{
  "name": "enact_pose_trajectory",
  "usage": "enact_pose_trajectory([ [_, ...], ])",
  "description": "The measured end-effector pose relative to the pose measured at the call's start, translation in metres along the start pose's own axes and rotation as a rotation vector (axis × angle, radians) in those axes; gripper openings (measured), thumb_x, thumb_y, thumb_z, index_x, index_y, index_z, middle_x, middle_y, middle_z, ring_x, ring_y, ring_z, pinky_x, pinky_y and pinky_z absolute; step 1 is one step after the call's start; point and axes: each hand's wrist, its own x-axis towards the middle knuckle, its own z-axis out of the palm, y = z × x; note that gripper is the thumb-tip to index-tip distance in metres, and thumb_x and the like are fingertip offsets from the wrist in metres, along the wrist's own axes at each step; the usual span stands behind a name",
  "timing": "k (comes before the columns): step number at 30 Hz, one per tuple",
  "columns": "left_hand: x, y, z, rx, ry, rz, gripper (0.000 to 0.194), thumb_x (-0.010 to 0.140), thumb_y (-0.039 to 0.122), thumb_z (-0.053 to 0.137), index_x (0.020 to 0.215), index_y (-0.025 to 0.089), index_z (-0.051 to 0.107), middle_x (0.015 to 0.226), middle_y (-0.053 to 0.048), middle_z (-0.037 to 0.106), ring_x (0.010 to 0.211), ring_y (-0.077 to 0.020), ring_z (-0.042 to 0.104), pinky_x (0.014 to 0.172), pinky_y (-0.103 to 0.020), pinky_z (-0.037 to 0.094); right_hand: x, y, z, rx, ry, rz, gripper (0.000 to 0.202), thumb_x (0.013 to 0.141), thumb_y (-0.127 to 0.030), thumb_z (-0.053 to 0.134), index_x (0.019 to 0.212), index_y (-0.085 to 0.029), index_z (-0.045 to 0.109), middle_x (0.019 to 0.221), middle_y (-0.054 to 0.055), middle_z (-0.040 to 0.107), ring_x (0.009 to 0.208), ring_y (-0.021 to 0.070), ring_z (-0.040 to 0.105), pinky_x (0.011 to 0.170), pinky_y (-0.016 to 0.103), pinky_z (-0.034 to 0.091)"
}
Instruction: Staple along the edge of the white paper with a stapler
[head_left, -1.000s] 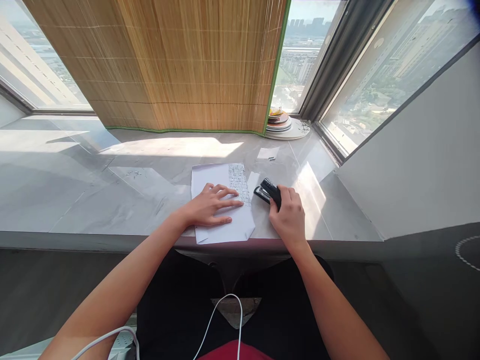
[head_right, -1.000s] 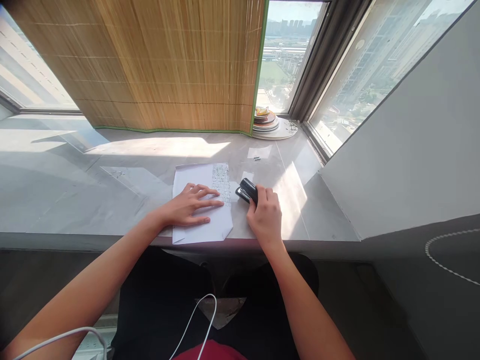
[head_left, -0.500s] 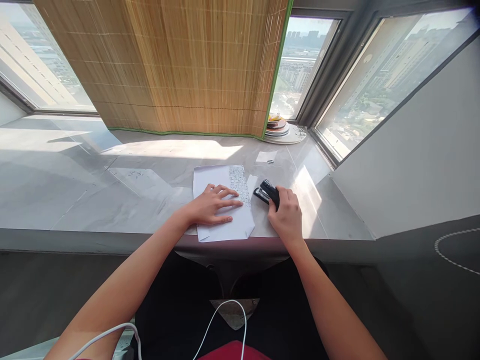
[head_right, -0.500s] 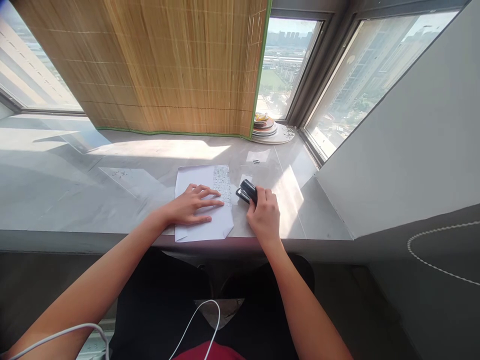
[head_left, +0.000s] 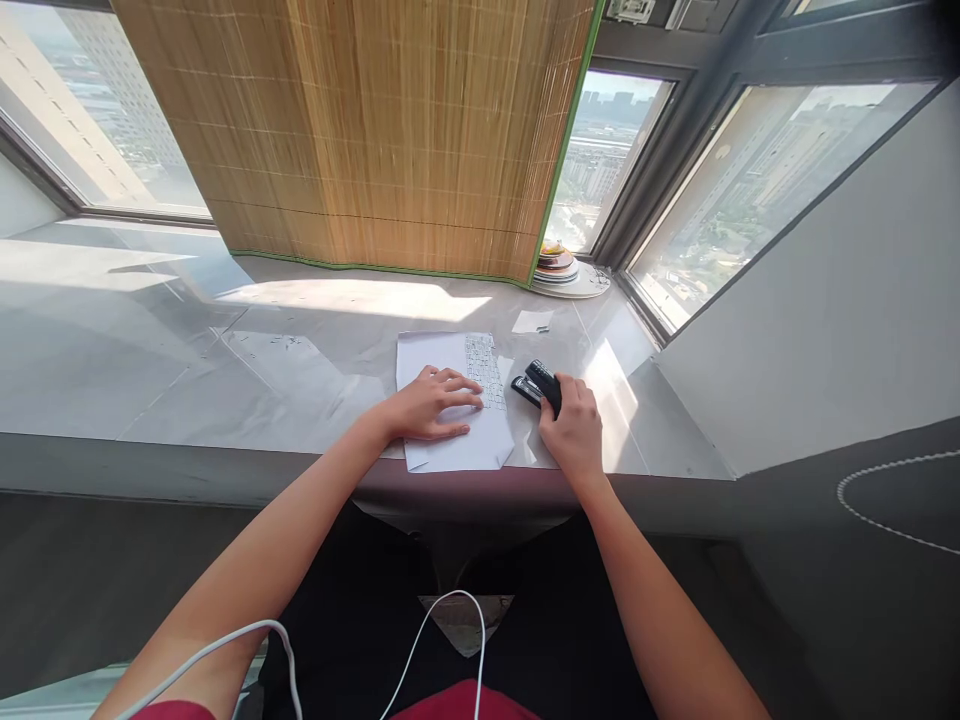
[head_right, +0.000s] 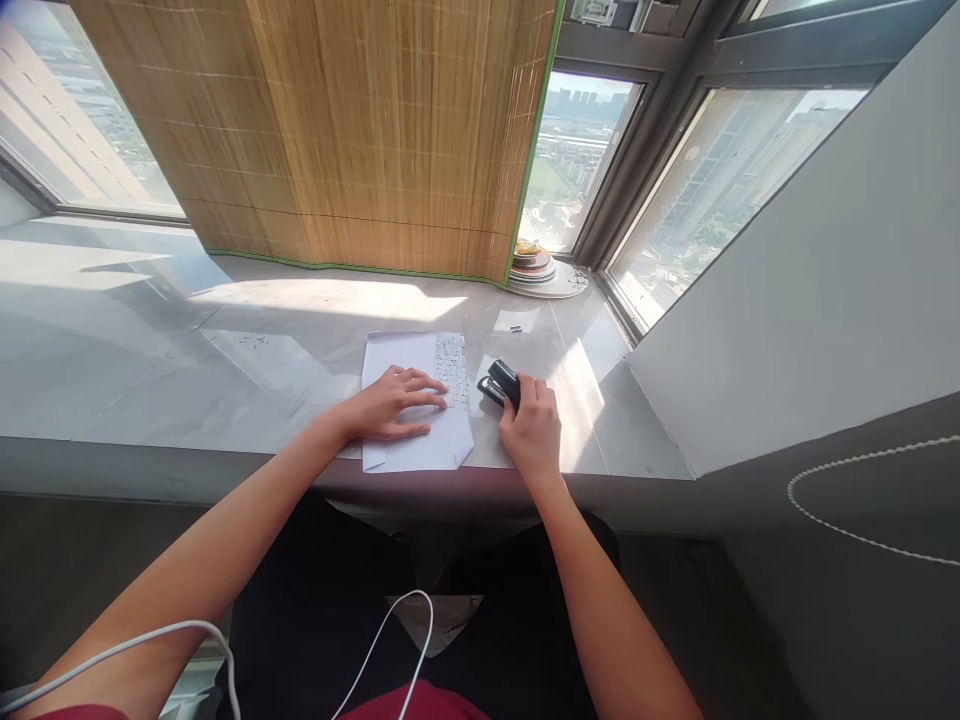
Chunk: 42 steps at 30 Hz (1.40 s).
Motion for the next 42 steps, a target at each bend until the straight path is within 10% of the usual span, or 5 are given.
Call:
enact_pose_trajectory([
  [18,-0.002,-0.004,-0.001,-0.187,0.074,-0.027,0.038,0.099,0.053,0.064,0.128,0.027,0.065,0.151,-0.012,0.060,0.134,-0.0325,0.057,0.109,-0.048,0.036,0.003,0.005,0.000,0.106,0.017,0.043,0.037,0.091,-0.032,0.057,0.126,-0.019,0.065,0.109,0.014,0.073,0.097,0.0313,0.066,0.082,0.043,0.053],
  [25,-0.009,-0.010,-0.002,-0.167,0.581,-0.184,0.023,0.109,0.041,0.040,0.105,0.023,0.054,0.109,-0.009,0.066,0.106,-0.0253,0.061,0.099,-0.043,0.045,0.009,-0.067,-0.007,0.314,0.119,0.100,0.028,0.092,-0.038,0.064,0.114,-0.021,0.064,0.100,0.010,0.075,0.088,0.0277,0.070,0.078,0.038,0.053],
  [30,-0.012,-0.024,0.000,0.054,1.053,-0.491,0.028,0.108,0.029,0.032,0.083,0.025,0.042,0.081,-0.005,0.056,0.081,-0.0241,0.053,0.082,-0.040,0.042,0.027,-0.146,0.034,0.281,-0.061,0.160,0.017,0.090,-0.026,0.062,0.106,-0.024,0.057,0.095,0.006,0.071,0.087,0.0264,0.067,0.073,0.033,0.046],
  [33,-0.013,-0.030,-0.002,0.068,1.082,-0.603,0.025,0.106,0.026,0.034,0.081,0.026,0.040,0.079,-0.005,0.055,0.079,-0.0240,0.052,0.078,-0.038,0.040,0.034,-0.161,0.059,0.215,-0.139,0.147,0.018,0.087,-0.018,0.058,0.104,-0.024,0.053,0.101,0.007,0.068,0.091,0.0260,0.064,0.072,0.033,0.045],
  [42,-0.009,-0.028,-0.006,0.053,0.812,-0.827,0.025,0.103,0.023,0.035,0.078,0.025,0.036,0.078,-0.004,0.055,0.077,-0.0208,0.053,0.080,-0.033,0.041,0.036,-0.075,0.042,0.087,-0.071,0.216,0.023,0.086,-0.015,0.051,0.109,-0.021,0.052,0.103,0.011,0.063,0.094,0.0283,0.060,0.075,0.036,0.046],
])
